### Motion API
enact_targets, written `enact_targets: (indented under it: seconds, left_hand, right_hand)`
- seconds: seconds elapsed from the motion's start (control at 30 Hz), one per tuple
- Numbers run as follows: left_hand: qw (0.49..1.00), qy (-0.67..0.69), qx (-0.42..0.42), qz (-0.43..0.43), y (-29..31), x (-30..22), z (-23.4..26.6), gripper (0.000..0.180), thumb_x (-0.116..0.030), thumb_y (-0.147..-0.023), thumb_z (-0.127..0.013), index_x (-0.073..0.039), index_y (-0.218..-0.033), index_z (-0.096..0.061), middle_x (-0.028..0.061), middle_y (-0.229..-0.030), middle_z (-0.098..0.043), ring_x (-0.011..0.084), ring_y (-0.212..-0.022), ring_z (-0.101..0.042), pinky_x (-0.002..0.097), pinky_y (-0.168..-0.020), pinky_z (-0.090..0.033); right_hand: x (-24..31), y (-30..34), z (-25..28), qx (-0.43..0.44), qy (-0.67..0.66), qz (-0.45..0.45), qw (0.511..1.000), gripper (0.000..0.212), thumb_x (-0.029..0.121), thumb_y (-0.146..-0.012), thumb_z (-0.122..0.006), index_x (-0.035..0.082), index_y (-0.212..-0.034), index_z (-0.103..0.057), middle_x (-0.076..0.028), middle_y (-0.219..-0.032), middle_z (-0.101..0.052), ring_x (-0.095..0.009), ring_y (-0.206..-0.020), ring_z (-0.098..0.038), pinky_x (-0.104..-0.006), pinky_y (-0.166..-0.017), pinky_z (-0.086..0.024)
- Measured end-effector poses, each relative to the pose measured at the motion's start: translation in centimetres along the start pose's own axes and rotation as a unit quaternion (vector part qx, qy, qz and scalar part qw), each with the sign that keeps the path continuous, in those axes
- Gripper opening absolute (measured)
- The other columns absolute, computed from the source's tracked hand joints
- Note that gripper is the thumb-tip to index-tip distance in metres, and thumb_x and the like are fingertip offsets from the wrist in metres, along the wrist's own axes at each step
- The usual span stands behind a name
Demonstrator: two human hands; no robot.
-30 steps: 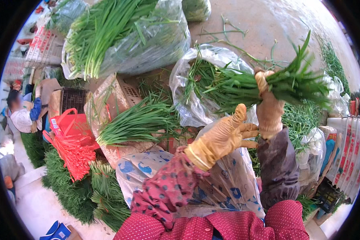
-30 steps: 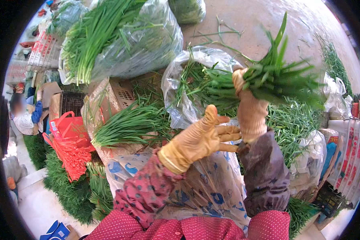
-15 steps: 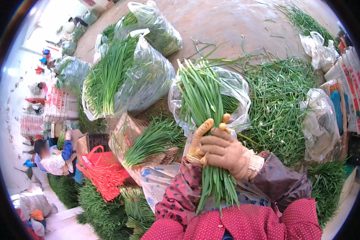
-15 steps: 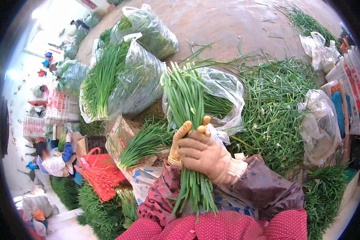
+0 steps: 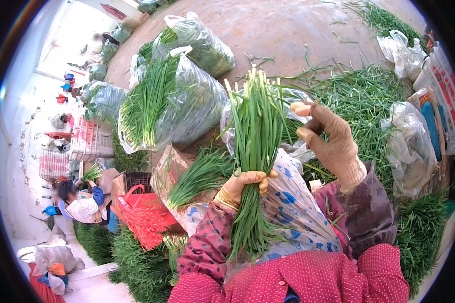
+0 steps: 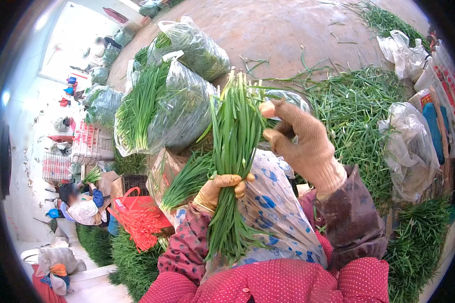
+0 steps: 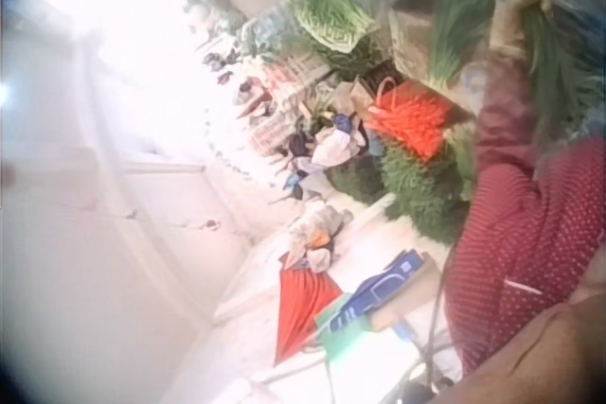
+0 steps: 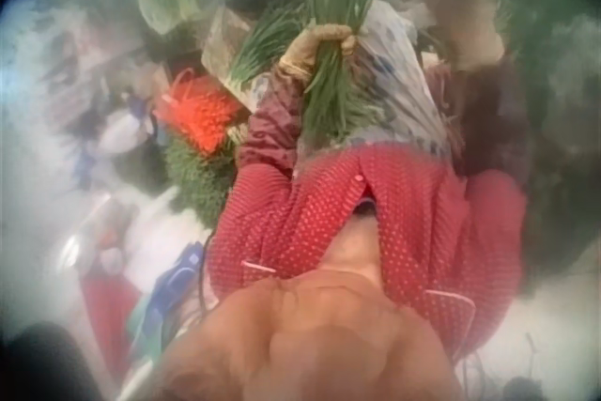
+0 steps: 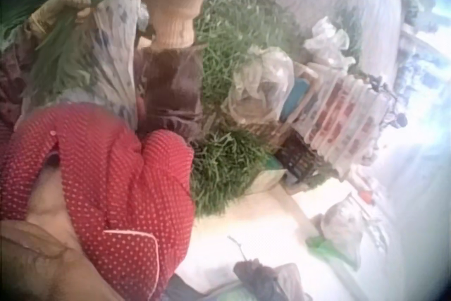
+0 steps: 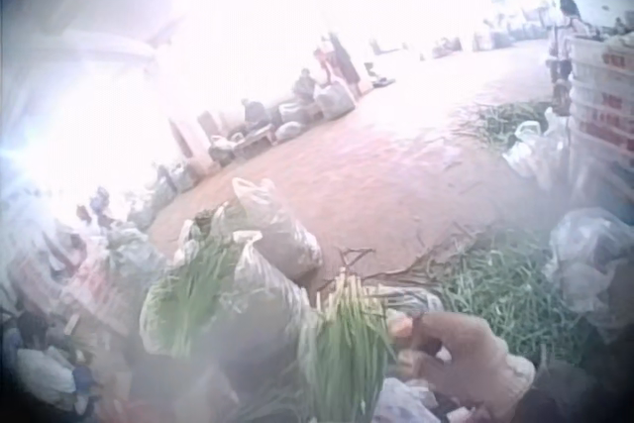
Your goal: The person sorts bunches of green vegetables by hand, aligns the stalks, and secures them with red elastic bands.
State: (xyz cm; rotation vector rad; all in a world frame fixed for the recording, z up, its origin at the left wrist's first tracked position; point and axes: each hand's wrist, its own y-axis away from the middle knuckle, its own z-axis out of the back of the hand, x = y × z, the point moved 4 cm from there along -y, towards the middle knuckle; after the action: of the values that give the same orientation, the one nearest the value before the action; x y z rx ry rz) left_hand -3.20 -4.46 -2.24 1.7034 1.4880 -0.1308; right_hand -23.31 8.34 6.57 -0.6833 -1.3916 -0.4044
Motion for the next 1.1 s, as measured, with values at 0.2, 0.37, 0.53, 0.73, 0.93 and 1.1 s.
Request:
enact_targets:
  seconds: [0.2, 0.37, 0.53, 0.73, 0.93, 1.1]
  left_hand:
    - [0.998, -0.048, 0.03, 0.026, 1.9, 0.4, -1.4, 0.046, -0.014, -0.081, -0.072, 0.003, -0.12, -0.055, 0.0185, -0.104, -0.065, 0.0152, -0.063, -0.055, 0.0276, -0.057, -0.046]
    - [0.996, -0.047, 0.039, 0.065, 2.9, 1.4, -2.1, 0.048, -0.011, -0.078, -0.074, 0.003, -0.118, -0.054, 0.0196, -0.099, -0.066, 0.0159, -0.058, -0.055, 0.0282, -0.051, -0.045]
    - [0.99, -0.08, -0.012, 0.117, 2.7, 2.2, -1.8, 0.047, -0.004, -0.075, -0.072, 0.002, -0.118, -0.054, 0.0189, -0.095, -0.068, 0.0172, -0.057, -0.058, 0.0274, -0.051, -0.048]
    - [0.982, -0.147, -0.054, 0.101, 2.6, 2.2, -0.2, 0.043, -0.001, -0.073, -0.074, 0.002, -0.114, -0.06, 0.0153, -0.09, -0.069, 0.0163, -0.057, -0.059, 0.0264, -0.052, -0.049]
    - [0.978, -0.161, -0.075, 0.107, 3.2, 2.0, -0.3, 0.043, 0.001, -0.072, -0.072, 0.001, -0.113, -0.059, 0.0132, -0.088, -0.068, 0.0158, -0.057, -0.059, 0.0264, -0.051, -0.05]
    - [0.967, -0.224, -0.039, 0.113, 3.4, 2.1, 1.6, 0.041, 0.001, -0.071, -0.072, 0.004, -0.11, -0.06, 0.0142, -0.088, -0.069, 0.0172, -0.059, -0.06, 0.0287, -0.053, -0.05]
  right_hand:
    - [1.5, -2.8, 1.2, 0.048, 0.232, 0.149, 0.96, 0.038, -0.001, -0.074, -0.073, 0.006, -0.111, -0.064, -0.007, -0.113, -0.066, -0.017, -0.079, -0.065, -0.0276, -0.067, -0.053]
    - [-1.6, -1.4, -0.5, 0.114, 0.292, 0.289, 0.905, 0.036, 0.007, -0.068, -0.078, 0.01, -0.102, -0.067, -0.01, -0.119, -0.064, -0.028, -0.092, -0.068, -0.0344, -0.074, -0.056]
    - [-5.4, 0.2, 0.0, 0.029, 0.017, 0.095, 0.995, 0.007, -0.005, -0.084, -0.064, -0.001, -0.09, -0.064, -0.005, -0.083, -0.069, -0.012, -0.073, -0.065, -0.0249, -0.064, -0.052]
    - [-5.3, 1.7, 3.0, 0.05, -0.511, -0.118, 0.85, 0.004, 0.006, -0.092, -0.054, 0.003, -0.093, -0.057, 0.0, -0.075, -0.053, -0.006, -0.052, -0.046, -0.0209, -0.049, -0.041]
    - [-8.3, 1.9, 15.1, -0.125, -0.736, -0.058, 0.663, 0.003, 0.005, -0.092, -0.057, 0.008, -0.092, -0.057, 0.005, -0.065, -0.048, -0.007, -0.057, -0.051, -0.0205, -0.052, -0.047]
    - [-9.7, 3.4, 21.9, -0.289, -0.572, 0.0, 0.768, 0.009, 0.006, -0.093, -0.057, -0.001, -0.095, -0.062, -0.003, -0.082, -0.059, -0.01, -0.068, -0.056, -0.0225, -0.063, -0.051]
